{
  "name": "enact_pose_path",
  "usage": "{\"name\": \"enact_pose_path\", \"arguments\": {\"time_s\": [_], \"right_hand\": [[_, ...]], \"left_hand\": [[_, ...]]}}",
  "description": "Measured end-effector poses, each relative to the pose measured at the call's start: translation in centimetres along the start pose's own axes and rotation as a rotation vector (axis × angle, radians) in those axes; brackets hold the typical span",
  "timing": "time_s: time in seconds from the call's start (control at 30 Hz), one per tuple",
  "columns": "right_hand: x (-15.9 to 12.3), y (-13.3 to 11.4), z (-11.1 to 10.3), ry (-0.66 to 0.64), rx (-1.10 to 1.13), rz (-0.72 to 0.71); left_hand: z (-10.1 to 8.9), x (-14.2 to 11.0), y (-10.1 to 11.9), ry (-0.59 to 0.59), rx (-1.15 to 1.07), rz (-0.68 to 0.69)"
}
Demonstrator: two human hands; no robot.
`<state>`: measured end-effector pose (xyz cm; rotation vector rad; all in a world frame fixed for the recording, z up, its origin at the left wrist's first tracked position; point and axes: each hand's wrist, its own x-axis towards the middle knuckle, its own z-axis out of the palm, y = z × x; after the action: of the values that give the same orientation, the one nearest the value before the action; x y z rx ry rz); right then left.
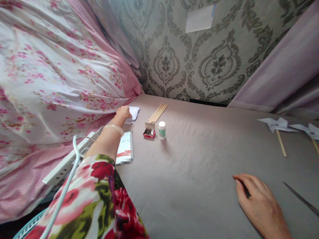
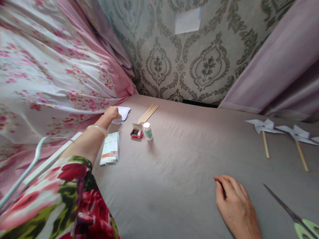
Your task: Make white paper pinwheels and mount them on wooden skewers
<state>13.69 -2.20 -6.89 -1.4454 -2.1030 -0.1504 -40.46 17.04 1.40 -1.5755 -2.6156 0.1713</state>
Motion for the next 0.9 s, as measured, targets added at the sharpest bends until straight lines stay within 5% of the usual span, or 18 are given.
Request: {"name": "enact_pose_path", "arguments": {"time_s": [0.9], "right_hand": [[-0.08, 0.03, 0.1, -0.004, -0.003, -0.008]], "left_hand": [[-0.2, -0.08, 0.65, 0.004, -0.007, -0.025]]}}
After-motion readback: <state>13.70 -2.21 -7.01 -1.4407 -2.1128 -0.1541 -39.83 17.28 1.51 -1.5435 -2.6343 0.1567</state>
